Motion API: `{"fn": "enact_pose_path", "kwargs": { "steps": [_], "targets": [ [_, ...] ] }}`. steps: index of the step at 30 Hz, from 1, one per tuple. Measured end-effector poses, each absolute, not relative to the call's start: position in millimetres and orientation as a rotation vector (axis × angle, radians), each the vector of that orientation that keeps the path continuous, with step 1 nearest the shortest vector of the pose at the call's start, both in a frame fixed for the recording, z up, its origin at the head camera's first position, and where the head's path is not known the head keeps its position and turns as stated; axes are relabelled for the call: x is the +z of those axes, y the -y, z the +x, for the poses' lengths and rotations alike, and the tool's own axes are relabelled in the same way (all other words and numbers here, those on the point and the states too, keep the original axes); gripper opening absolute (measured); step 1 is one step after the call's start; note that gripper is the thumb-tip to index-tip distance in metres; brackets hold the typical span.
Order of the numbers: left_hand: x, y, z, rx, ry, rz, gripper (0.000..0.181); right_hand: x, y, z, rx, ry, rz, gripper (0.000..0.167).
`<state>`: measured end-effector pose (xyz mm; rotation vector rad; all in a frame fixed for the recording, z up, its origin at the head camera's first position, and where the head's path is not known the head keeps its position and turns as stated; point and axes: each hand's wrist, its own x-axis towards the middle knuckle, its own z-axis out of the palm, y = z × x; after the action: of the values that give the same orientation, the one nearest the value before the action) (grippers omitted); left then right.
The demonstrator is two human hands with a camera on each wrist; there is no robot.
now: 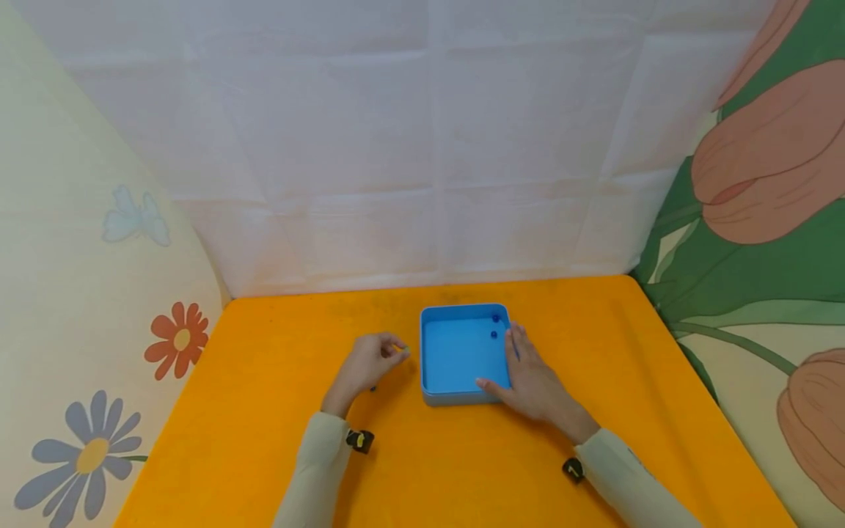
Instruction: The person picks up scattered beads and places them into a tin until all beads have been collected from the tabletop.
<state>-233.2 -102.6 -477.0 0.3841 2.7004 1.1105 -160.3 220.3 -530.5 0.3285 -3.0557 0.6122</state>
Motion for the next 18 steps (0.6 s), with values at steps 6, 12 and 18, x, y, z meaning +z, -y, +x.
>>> {"fn": "enact_pose_path", "kwargs": {
  "steps": [6, 12, 18],
  "targets": [
    [-476, 93, -237, 1.097, -2.709, 0.410, 0.020, -531, -221, -161, 0.610, 3.049, 0.329, 0.116],
    [-477, 85, -242, 1.123, -2.704, 0.434, 0.020, -531, -220, -161, 0.623, 3.062, 0.319, 0.116],
    [-475, 78, -244, 1.163, -2.682, 0.451, 0.022, -531, -219, -161, 0.622, 3.056, 0.318, 0.116]
  ]
}}
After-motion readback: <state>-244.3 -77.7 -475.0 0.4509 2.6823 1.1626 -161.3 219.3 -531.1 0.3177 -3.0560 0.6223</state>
